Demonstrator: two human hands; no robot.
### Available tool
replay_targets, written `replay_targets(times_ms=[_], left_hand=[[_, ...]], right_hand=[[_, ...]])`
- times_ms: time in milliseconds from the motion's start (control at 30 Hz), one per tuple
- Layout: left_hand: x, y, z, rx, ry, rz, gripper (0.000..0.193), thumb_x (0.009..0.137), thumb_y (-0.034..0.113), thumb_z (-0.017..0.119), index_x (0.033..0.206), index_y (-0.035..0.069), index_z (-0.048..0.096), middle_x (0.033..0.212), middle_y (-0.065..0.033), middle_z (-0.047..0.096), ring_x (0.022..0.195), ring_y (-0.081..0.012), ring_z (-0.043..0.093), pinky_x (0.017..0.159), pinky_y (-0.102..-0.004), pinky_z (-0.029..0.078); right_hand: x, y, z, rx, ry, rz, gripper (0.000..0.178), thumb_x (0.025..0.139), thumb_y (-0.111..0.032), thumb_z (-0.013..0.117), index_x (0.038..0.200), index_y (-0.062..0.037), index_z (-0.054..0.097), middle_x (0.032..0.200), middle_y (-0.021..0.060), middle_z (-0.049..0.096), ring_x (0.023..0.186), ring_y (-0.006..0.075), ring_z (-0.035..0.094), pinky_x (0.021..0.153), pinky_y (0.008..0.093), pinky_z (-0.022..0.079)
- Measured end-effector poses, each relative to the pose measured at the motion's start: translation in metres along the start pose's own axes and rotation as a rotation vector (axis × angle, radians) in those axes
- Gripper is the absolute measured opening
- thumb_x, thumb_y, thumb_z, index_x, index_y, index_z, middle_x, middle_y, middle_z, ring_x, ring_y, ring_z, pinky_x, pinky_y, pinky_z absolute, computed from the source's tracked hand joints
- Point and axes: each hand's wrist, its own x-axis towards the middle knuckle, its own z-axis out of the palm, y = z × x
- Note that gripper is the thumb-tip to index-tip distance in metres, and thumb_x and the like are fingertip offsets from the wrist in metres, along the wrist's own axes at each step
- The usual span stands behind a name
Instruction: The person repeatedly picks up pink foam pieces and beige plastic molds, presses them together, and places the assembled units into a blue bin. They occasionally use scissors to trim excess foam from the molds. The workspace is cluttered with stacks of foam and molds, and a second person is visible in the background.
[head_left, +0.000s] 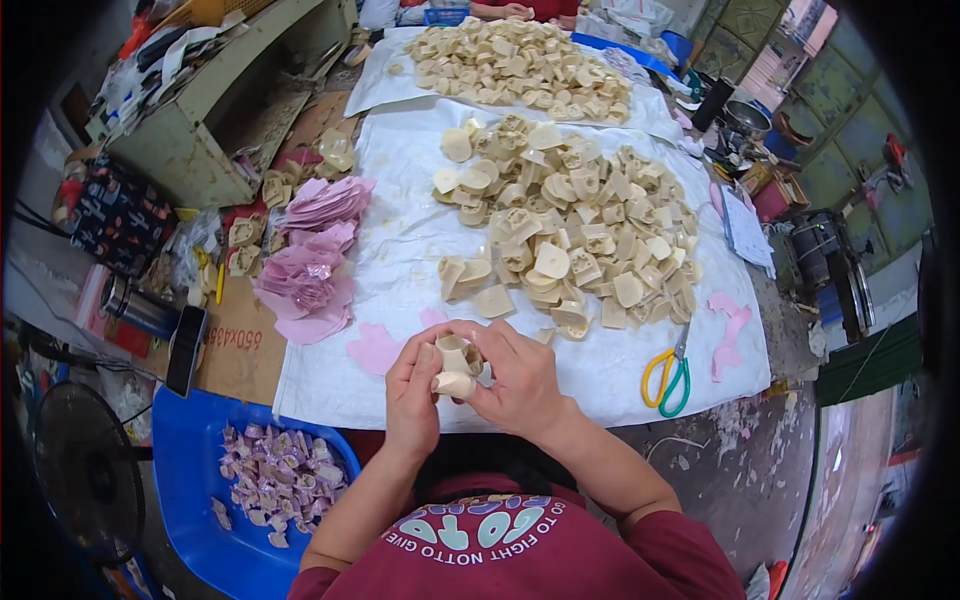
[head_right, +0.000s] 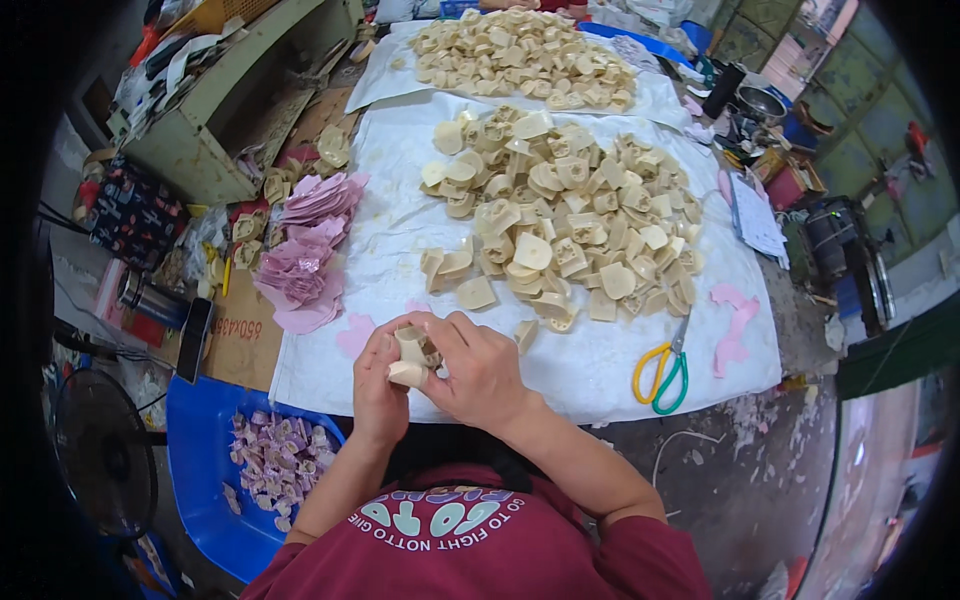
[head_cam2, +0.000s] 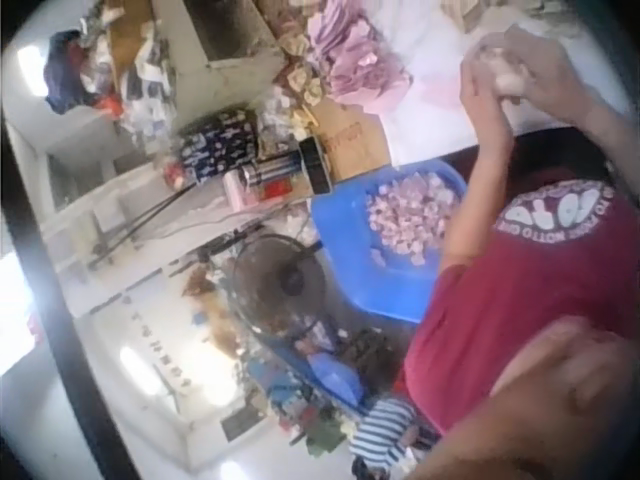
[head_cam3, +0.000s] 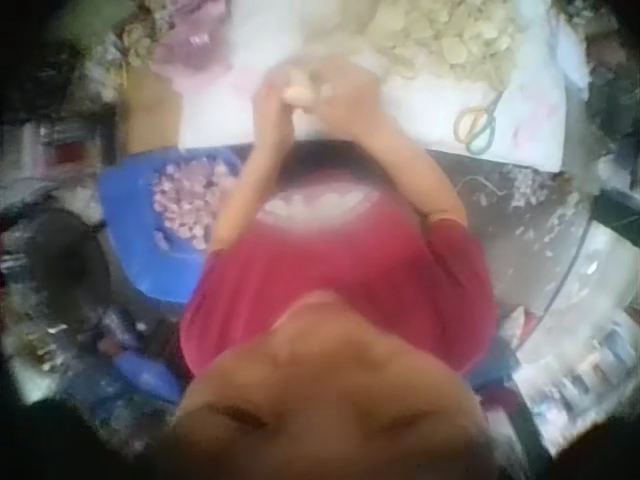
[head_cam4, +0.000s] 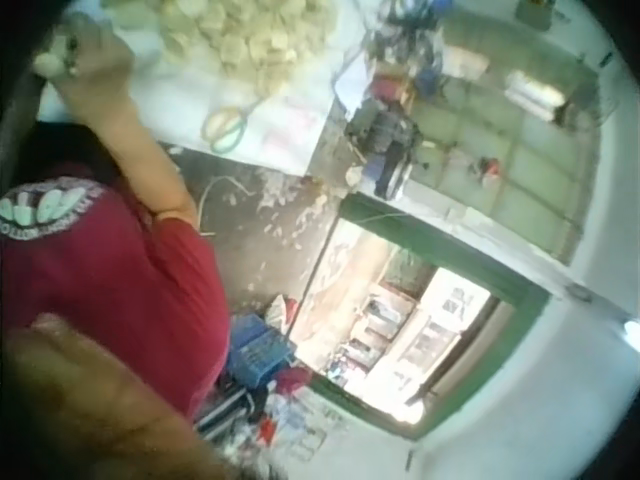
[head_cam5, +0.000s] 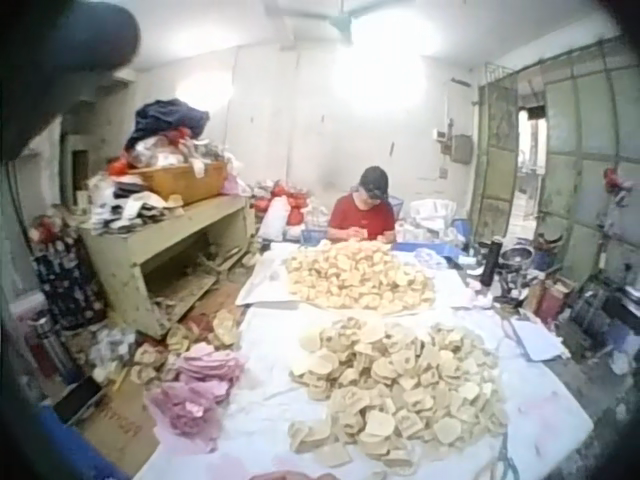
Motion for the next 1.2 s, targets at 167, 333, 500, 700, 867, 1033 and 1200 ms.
replay_targets(times_ms=[167, 333, 500, 700, 867, 1033, 1200], left_hand=[[0.002, -0.004, 0.018, -0.191, 0.086, -0.179, 0.041, 0.104, 0.037, 0.031, 0.111, 0.006, 0.056, 0.101, -0.0055, 0.061, 0.094, -0.0153, 0.059, 0.086, -0.0314, 0.047], [0.017, -0.02, 0.014, -0.024, 0.157, -0.088, 0.046, 0.104, 0.042, 0.031, 0.097, 0.006, 0.057, 0.087, -0.0031, 0.058, 0.081, -0.0132, 0.056, 0.075, -0.0284, 0.047], [0.027, -0.02, 0.013, 0.268, 0.199, 0.259, 0.046, 0.105, 0.039, 0.029, 0.11, 0.002, 0.054, 0.088, -0.0041, 0.057, 0.08, -0.0094, 0.054, 0.07, -0.0261, 0.045], [0.032, -0.002, 0.011, 0.315, 0.194, 0.385, 0.041, 0.105, 0.033, 0.031, 0.119, 0.001, 0.052, 0.086, -0.003, 0.056, 0.073, -0.0076, 0.048, 0.066, -0.0231, 0.041], [0.026, 0.004, 0.005, 0.36, 0.058, 0.492, 0.038, 0.104, 0.029, 0.032, 0.121, 0.001, 0.051, 0.087, -0.0056, 0.055, 0.073, -0.0101, 0.047, 0.066, -0.026, 0.041], [0.101, 0.07, -0.065, 0.764, 0.439, 0.742, 0.032, 0.1, 0.022, 0.043, 0.124, 0.001, 0.05, 0.088, -0.0147, 0.058, 0.07, -0.0245, 0.055, 0.068, -0.0363, 0.046], [0.168, 0.133, -0.175, 1.307, 0.726, 0.644, 0.043, 0.092, 0.037, 0.057, 0.114, 0.0, 0.057, 0.109, -0.0217, 0.062, 0.101, -0.0392, 0.059, 0.086, -0.0445, 0.046]], right_hand=[[-0.002, 0.01, 0.014, -0.065, 0.1, -0.044, 0.034, 0.082, -0.036, 0.068, 0.102, -0.0076, 0.067, 0.071, 0.0073, 0.061, 0.056, 0.0253, 0.061, 0.052, 0.0358, 0.049], [0.001, 0.014, 0.014, -0.092, 0.033, -0.09, 0.033, 0.082, -0.038, 0.068, 0.098, -0.0095, 0.068, 0.069, 0.008, 0.065, 0.057, 0.0254, 0.063, 0.051, 0.0346, 0.047], [0.009, 0.006, 0.023, 0.016, -0.026, 0.19, 0.033, 0.085, -0.034, 0.066, 0.1, -0.0041, 0.067, 0.072, 0.0116, 0.067, 0.061, 0.0268, 0.067, 0.054, 0.0352, 0.051], [0.018, 0.024, 0.058, 0.469, 0.169, 0.211, 0.031, 0.092, -0.028, 0.055, 0.094, 0.0001, 0.068, 0.065, 0.0068, 0.063, 0.057, 0.0127, 0.059, 0.049, 0.0285, 0.045], [0.04, 0.028, 0.054, 0.993, 0.213, 0.776, 0.045, 0.098, -0.034, 0.039, 0.101, 0.0015, 0.066, 0.069, 0.0021, 0.059, 0.053, 0.0074, 0.048, 0.047, 0.0227, 0.037], [0.043, 0.055, 0.01, 0.756, 0.3, 0.62, 0.041, 0.1, -0.034, 0.045, 0.115, 0.0015, 0.058, 0.076, 0.0018, 0.059, 0.059, 0.0078, 0.052, 0.048, 0.0217, 0.04], [0.015, 0.109, -0.048, 0.412, 0.391, 0.516, 0.031, 0.094, -0.019, 0.059, 0.119, -0.0008, 0.056, 0.088, 0.0027, 0.06, 0.069, 0.0103, 0.057, 0.061, 0.0222, 0.047]])
